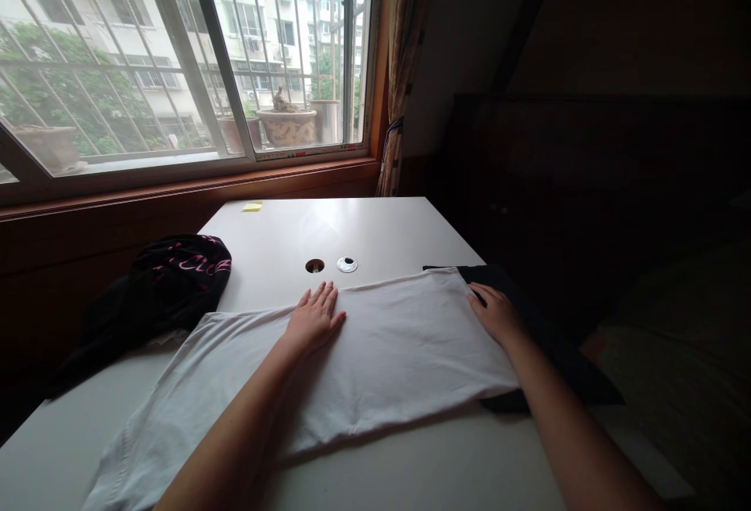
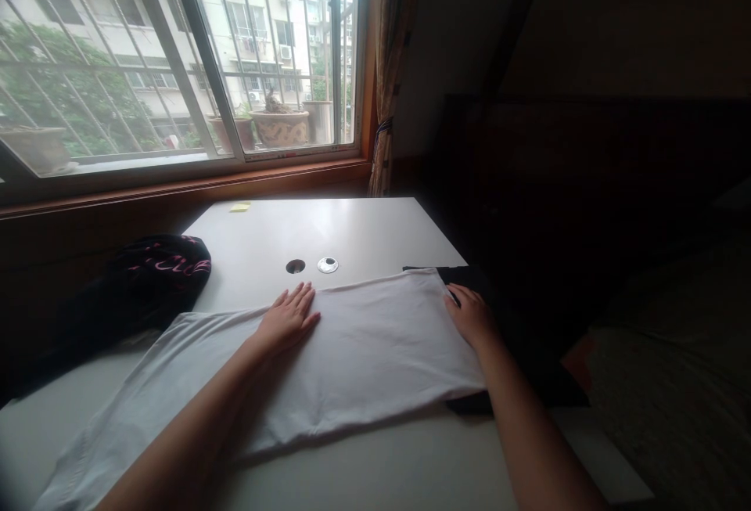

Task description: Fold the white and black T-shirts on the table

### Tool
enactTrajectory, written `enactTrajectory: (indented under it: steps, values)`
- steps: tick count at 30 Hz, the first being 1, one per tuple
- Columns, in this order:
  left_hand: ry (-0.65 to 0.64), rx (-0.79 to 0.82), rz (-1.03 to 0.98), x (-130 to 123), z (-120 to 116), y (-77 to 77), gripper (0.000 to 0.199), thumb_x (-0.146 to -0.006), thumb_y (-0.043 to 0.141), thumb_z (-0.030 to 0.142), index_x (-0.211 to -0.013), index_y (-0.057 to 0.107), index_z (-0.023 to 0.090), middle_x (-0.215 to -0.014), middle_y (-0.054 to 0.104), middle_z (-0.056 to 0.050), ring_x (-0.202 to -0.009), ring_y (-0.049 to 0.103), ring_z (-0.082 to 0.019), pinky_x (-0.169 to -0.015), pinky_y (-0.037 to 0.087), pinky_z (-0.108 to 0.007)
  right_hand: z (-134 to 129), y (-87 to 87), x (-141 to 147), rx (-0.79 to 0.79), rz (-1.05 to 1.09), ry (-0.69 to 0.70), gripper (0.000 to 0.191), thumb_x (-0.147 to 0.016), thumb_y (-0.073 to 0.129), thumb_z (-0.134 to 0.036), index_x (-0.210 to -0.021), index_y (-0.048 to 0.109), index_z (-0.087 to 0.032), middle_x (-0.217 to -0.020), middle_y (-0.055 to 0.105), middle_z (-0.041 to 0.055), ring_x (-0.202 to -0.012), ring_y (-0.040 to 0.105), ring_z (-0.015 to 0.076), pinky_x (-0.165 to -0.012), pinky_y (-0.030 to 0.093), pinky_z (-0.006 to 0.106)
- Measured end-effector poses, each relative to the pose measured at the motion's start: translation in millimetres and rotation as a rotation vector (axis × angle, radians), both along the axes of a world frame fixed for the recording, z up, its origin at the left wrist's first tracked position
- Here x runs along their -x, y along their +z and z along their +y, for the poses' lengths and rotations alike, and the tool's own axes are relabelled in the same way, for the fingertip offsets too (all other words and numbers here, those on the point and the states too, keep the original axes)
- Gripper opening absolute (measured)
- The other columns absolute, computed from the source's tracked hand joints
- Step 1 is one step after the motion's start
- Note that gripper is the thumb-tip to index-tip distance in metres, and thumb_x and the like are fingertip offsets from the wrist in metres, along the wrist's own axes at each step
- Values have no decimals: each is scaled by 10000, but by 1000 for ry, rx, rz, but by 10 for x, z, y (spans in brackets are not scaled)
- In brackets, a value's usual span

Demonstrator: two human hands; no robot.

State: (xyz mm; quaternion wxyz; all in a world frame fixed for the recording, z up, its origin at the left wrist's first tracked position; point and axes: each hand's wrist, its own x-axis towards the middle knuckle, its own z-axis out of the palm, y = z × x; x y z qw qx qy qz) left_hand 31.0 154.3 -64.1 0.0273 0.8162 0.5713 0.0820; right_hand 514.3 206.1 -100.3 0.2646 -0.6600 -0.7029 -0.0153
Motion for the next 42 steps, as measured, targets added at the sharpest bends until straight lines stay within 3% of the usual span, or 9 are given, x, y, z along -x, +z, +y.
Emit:
enactTrajectory:
  steps: [4, 8, 13, 16, 21, 26, 33, 42]
  values:
    - [40, -8, 33, -44, -28, 25, 680, -1036, 321, 560, -1586, 387, 166, -1678, 308, -127, -1574, 241, -283, -1274, 201, -521, 8, -15, -9, -9, 2, 4, 465, -981, 426, -443, -1280, 690, -204, -1382, 666, 99, -1304, 581, 311, -1154, 428, 480]
    - [70, -120, 84, -129, -56, 37, 628, -1045, 316, 483, -1581, 392, 167, -1677, 325, -121, -1581, 216, -294, -1271, 192, -568, 29, -46, -30, -13, 10, 5, 457, -978, 442, -437, -1277, 695, -203, -1383, 666, 101, -1301, 583, 313, -1150, 430, 483]
    - [-151, -214, 91, -445, -140, 64, 591, -1045, 337, 371, -1590, 360, 145, -1688, 311, -112, -1585, 202, -268, -1292, 154, -525, 45, -67, -40, -3, 21, -12, 439, -968, 467, -428, -1274, 703, -219, -1392, 662, 93, -1303, 579, 322, -1140, 441, 493]
    - [-265, -132, 46, -710, -152, 45, 613, -1055, 315, 444, -1588, 364, 145, -1688, 311, -113, -1585, 202, -266, -1293, 158, -514, 42, -63, -37, -4, 23, -17, 431, -966, 472, -420, -1272, 705, -227, -1389, 664, 88, -1303, 580, 321, -1138, 442, 491]
    - [-177, -16, -13, -899, 26, -18, 699, -1055, 262, 531, -1605, 321, 103, -1691, 283, -144, -1580, 221, -273, -1287, 194, -492, 25, -48, -32, -6, 19, -9, 439, -972, 465, -417, -1281, 700, -212, -1388, 664, 95, -1293, 587, 322, -1140, 439, 494]
    - [-143, 10, -15, -756, 217, -31, 735, -1041, 261, 592, -1621, 298, 142, -1706, 239, -122, -1588, 192, -263, -1293, 169, -483, 18, -40, -26, -20, 22, -10, 428, -970, 467, -413, -1272, 705, -223, -1378, 670, 92, -1299, 584, 316, -1143, 436, 485]
    - [-122, 32, 5, -487, 253, 1, 738, -1039, 248, 606, -1635, 265, 172, -1714, 201, -83, -1598, 143, -246, -1299, 122, -497, 7, -25, -11, -12, 21, -11, 442, -976, 453, -432, -1275, 703, -224, -1386, 665, 90, -1299, 583, 318, -1149, 433, 493]
    - [-23, 41, 41, 128, 206, 67, 706, -1040, 271, 598, -1617, 324, 195, -1704, 233, -85, -1595, 149, -279, -1285, 133, -540, 13, -27, -22, -17, 26, 6, 433, -975, 453, -416, -1274, 699, -222, -1373, 671, 97, -1302, 579, 313, -1147, 433, 499]
